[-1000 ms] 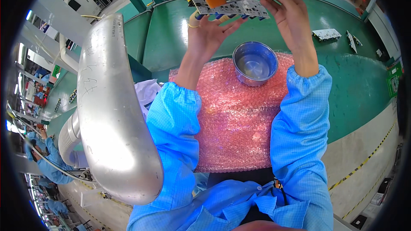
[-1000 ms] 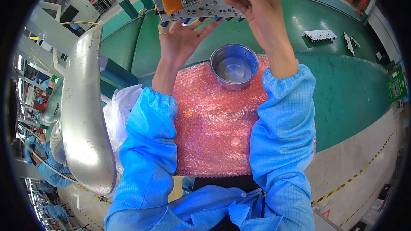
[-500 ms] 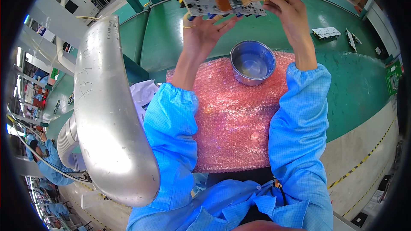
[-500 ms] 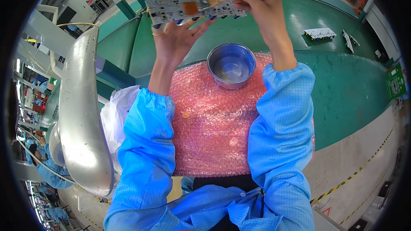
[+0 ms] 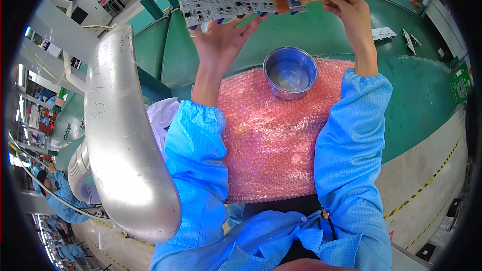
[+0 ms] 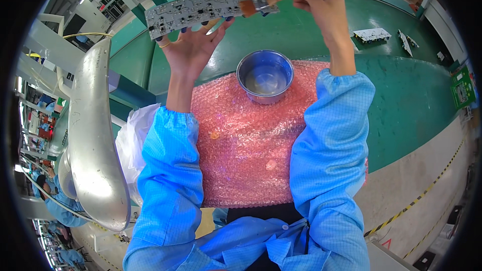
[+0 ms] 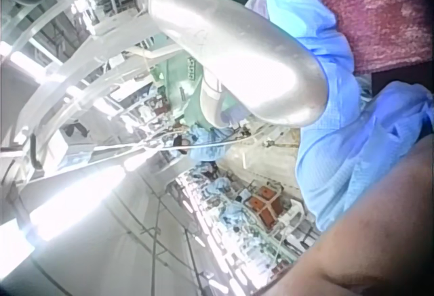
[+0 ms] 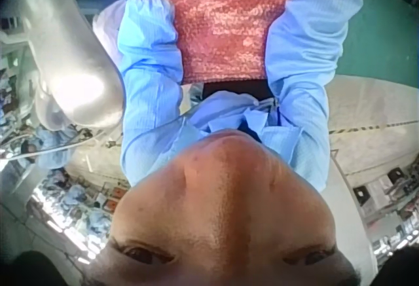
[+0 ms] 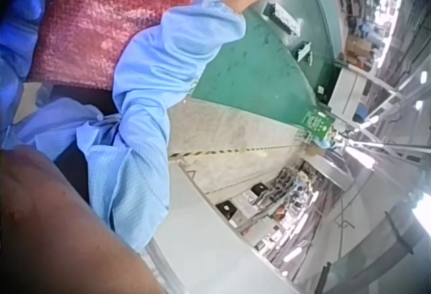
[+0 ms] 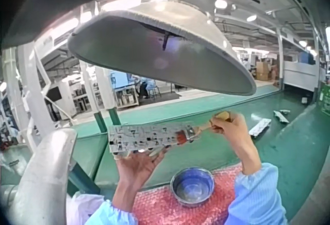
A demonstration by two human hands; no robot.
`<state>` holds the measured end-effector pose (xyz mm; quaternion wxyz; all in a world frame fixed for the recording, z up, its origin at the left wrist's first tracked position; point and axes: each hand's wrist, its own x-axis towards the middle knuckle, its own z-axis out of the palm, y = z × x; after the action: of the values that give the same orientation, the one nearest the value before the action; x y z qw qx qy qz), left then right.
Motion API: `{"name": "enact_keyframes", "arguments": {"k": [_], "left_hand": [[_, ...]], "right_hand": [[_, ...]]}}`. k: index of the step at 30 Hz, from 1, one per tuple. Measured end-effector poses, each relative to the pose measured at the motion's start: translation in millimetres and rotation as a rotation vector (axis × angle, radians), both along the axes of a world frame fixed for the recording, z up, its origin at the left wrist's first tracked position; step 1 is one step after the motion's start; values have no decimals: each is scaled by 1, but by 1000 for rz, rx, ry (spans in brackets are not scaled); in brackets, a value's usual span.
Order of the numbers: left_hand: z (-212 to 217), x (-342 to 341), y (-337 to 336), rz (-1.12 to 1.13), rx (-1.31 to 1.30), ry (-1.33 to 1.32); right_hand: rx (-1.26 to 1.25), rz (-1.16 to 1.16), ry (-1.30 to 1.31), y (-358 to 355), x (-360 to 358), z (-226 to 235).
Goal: Cleaning a printed circuit board using a brush and liquid solution.
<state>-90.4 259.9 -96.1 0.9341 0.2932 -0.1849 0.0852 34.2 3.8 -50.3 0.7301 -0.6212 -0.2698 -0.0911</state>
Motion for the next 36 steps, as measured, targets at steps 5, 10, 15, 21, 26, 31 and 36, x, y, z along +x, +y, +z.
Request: {"name": "enact_keyframes", "arguments": {"k": [5,10,15,21,26,31,36], "left_hand": [[2,2,5,-14,3,-3],[4,-2,-2,53,80,61],[3,-2,-23,66,216,86],[7,-9,-29,48,354,42],[0,-3,-38,35,376,-7],[4,-10,-34,11,328,-22],[8,-13,-24,50,200,47]], "right_hand": [[-149,-253,52,-37,21,-4],[59,-167,56,-26,5,8],[301,141,103,24,-11,5],[344,327,199,44,-52,18],[374,388,292,45,-57,17],[209,302,100,28,-31,5],[112,65,147,-12,8,-8]]}}
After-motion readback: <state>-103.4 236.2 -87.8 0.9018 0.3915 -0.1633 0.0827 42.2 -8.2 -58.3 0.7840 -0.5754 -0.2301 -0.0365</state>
